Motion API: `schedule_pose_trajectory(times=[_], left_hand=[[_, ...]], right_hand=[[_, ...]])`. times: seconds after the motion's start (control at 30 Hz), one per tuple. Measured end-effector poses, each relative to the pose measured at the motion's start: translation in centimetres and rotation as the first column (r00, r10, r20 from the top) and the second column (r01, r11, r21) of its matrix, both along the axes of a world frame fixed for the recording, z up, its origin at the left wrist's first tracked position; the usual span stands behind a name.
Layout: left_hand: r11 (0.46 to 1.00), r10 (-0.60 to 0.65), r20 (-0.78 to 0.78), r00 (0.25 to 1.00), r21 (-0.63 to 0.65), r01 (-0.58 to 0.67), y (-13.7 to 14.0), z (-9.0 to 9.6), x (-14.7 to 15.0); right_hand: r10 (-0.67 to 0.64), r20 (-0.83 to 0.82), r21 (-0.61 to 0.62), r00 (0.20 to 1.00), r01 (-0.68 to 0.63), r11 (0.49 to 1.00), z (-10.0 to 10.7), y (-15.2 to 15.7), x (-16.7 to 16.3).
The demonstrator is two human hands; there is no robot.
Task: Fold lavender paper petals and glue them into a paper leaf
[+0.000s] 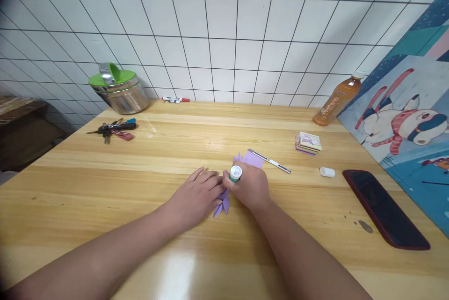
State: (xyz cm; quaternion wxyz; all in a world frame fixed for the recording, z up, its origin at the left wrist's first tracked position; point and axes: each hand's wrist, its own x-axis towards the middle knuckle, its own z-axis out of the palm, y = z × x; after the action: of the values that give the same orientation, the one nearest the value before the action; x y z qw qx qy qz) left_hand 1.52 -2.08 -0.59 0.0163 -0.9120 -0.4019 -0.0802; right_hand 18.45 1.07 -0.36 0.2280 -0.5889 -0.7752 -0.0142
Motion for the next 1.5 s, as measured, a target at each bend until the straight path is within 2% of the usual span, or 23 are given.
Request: schedule_pose_trajectory(times=[0.17,0.43,0.63,0.77,0.83,0.93,1.13,1.33,1.5], left_hand=[[1.000,-0.003,0.018,1.000,-0.023,0.003,0.0,0.2,0.0],[0.999,0.006,0.022,1.000,-0.041,-0.005,-0.1,0.2,0.0],[0.998,0.008,0.043,0.999,-0.064,-0.005,0.0,0.5,0.0],[0.996,0.019,0.054,0.998,-0.087,-0.014,0.0,0.5,0.0],[0.996,0.020,0.053,0.998,-0.084,-0.016,0.0,0.4,-0.1],[0.997,0.018,0.039,0.999,-0.070,-0.015,-0.1,0.4,-0.1],[0.999,0.035,0.000,0.999,-0.038,-0.035,-0.2,0.0,0.1],[0.999,0.037,-0.010,0.999,-0.032,-0.038,-0.3,0.0,0.2],[0.998,0.036,0.001,0.999,-0.042,-0.035,-0.2,0.1,0.1]], right_hand=[[-0.019,-0.053,0.036,0.998,0.020,0.999,-0.3,0.5,0.4],[-0.081,-0.072,0.028,0.994,0.083,0.996,-0.2,1.0,0.6],[-0.091,-0.333,0.086,0.938,0.127,0.988,0.5,0.6,1.4],[-0.017,-0.389,0.050,0.921,0.040,0.998,0.9,0.2,1.7],[0.012,-0.374,0.014,0.927,-0.007,1.000,0.8,0.1,1.4],[0.014,-0.258,-0.035,0.966,-0.024,0.999,0.5,0.1,0.9],[0.040,-0.033,-0.014,0.999,-0.040,0.999,0.1,0.0,0.4],[0.054,0.007,0.008,0.998,-0.055,0.998,-0.1,-0.4,0.4],[0.098,-0.041,0.012,0.994,-0.098,0.995,-0.2,-0.8,0.3]])
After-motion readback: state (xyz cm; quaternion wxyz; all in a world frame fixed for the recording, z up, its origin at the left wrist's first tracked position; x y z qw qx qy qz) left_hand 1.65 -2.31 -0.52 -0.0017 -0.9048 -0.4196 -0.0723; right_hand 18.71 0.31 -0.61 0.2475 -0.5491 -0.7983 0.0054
